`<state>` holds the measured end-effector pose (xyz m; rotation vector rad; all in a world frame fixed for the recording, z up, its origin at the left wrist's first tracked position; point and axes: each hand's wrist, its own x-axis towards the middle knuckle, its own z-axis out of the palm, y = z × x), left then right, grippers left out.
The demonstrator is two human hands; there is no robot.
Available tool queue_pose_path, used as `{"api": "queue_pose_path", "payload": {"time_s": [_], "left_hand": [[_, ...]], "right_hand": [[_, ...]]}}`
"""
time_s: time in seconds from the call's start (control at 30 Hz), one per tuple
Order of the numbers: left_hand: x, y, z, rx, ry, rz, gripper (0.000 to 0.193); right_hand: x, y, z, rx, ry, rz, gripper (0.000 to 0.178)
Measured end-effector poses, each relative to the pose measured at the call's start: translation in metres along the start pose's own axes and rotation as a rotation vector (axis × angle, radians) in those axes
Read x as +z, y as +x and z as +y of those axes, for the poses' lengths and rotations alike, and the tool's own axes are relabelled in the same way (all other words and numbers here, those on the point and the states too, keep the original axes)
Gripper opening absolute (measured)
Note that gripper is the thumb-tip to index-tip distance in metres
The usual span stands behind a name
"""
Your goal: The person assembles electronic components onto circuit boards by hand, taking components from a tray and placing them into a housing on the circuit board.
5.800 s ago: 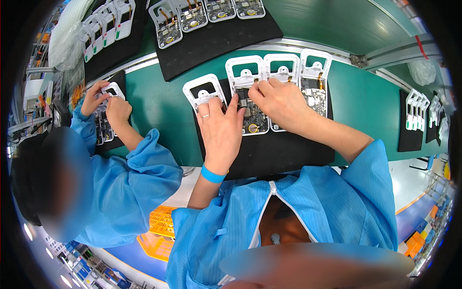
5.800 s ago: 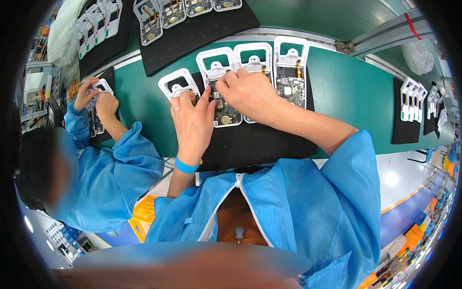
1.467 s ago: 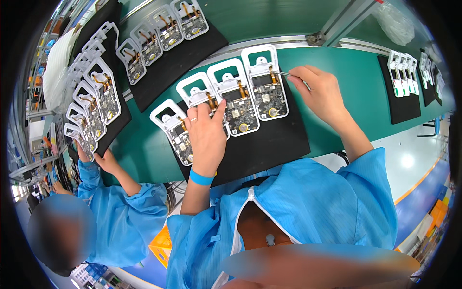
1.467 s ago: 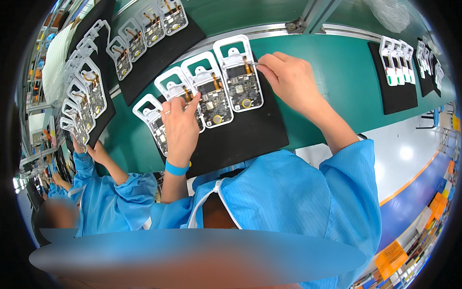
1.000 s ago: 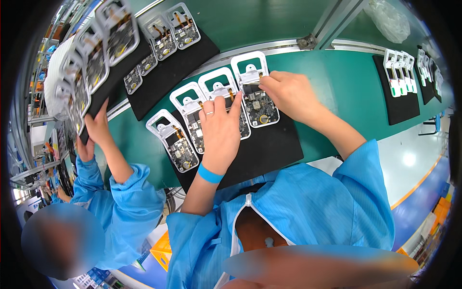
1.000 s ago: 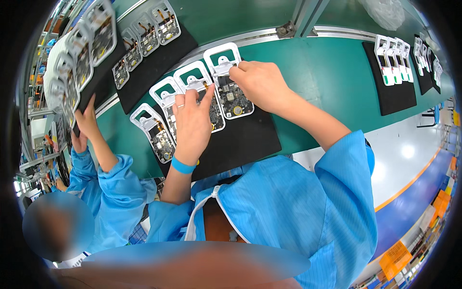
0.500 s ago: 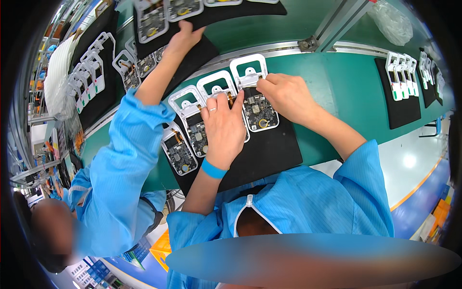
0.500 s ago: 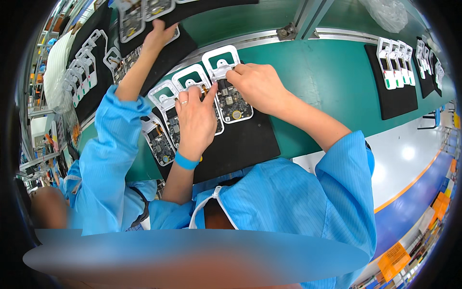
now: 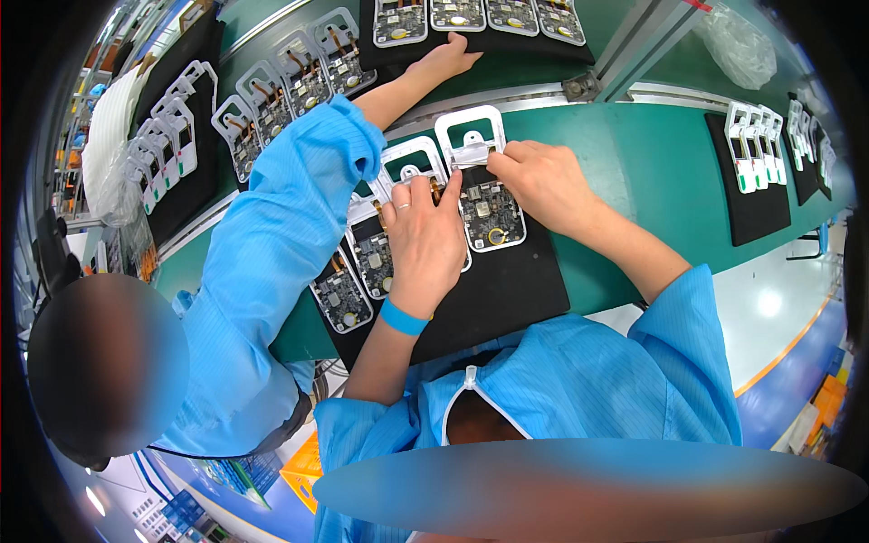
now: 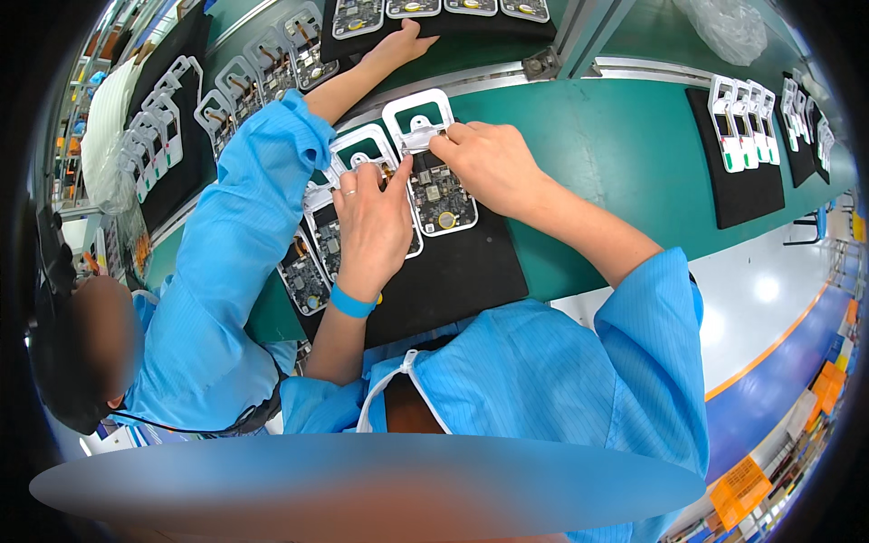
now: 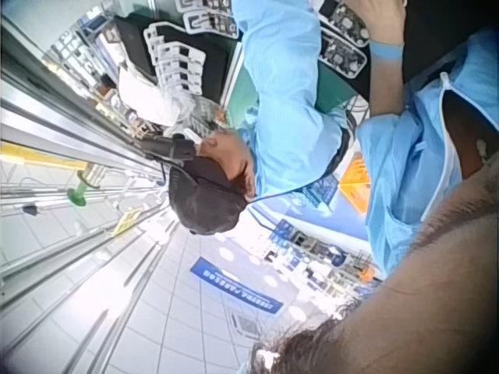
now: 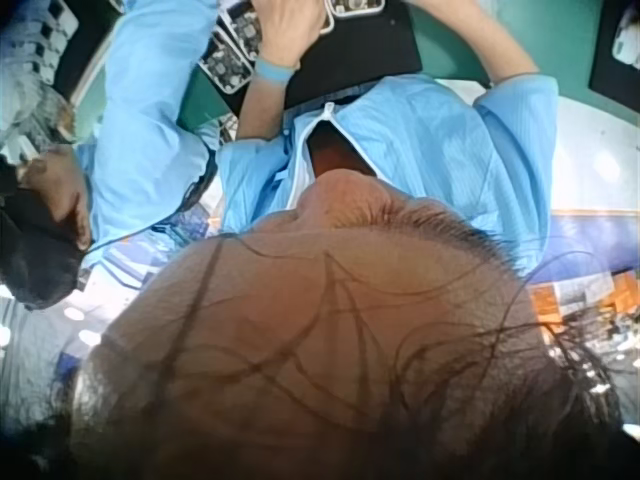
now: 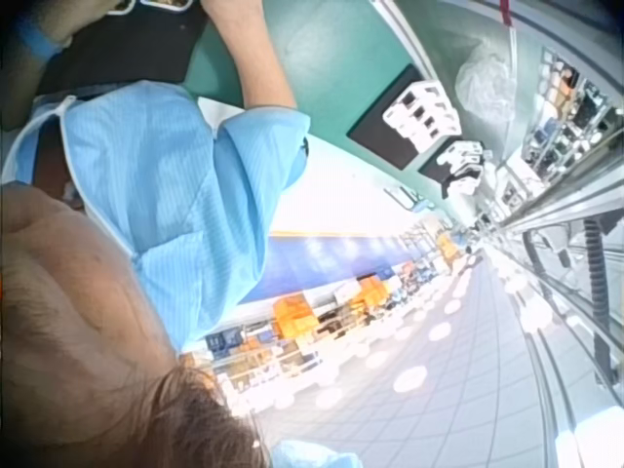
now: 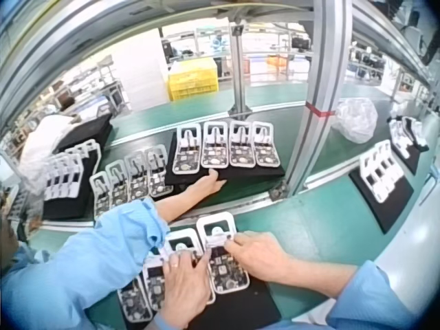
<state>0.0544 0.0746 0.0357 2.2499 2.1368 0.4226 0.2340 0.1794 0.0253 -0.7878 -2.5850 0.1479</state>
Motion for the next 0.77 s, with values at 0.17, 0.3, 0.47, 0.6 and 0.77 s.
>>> {"api": "queue_pose_path", "payload": {"time_s": [0.17, 0.3, 0.47, 0.6, 0.77], "left_hand": [[0.000, -0.006, -0.003, -0.009, 0.006, -0.002, 0.041], [0.000, -0.006, -0.004, 0.001, -0.002, -0.006, 0.042], [-0.001, -0.003, -0.007, -0.017, -0.003, -0.029, 0.041], [0.004, 0.002, -0.008, 0.003, -0.017, -0.027, 0.042], [-0.006, -0.007, -0.010, -0.038, 0.014, -0.003, 0.043]], "right_hand": [[0.006, -0.003, -0.001, 0.006, 0.004, -0.002, 0.017], [0.006, -0.003, 0.000, -0.014, -0.002, 0.021, 0.017], [-0.004, 0.000, -0.008, -0.011, 0.020, 0.061, 0.014], [0.003, 0.000, -0.001, 0.002, -0.001, 0.050, 0.014], [0.008, 0.008, -0.005, -0.035, -0.008, 0.009, 0.015]]}}
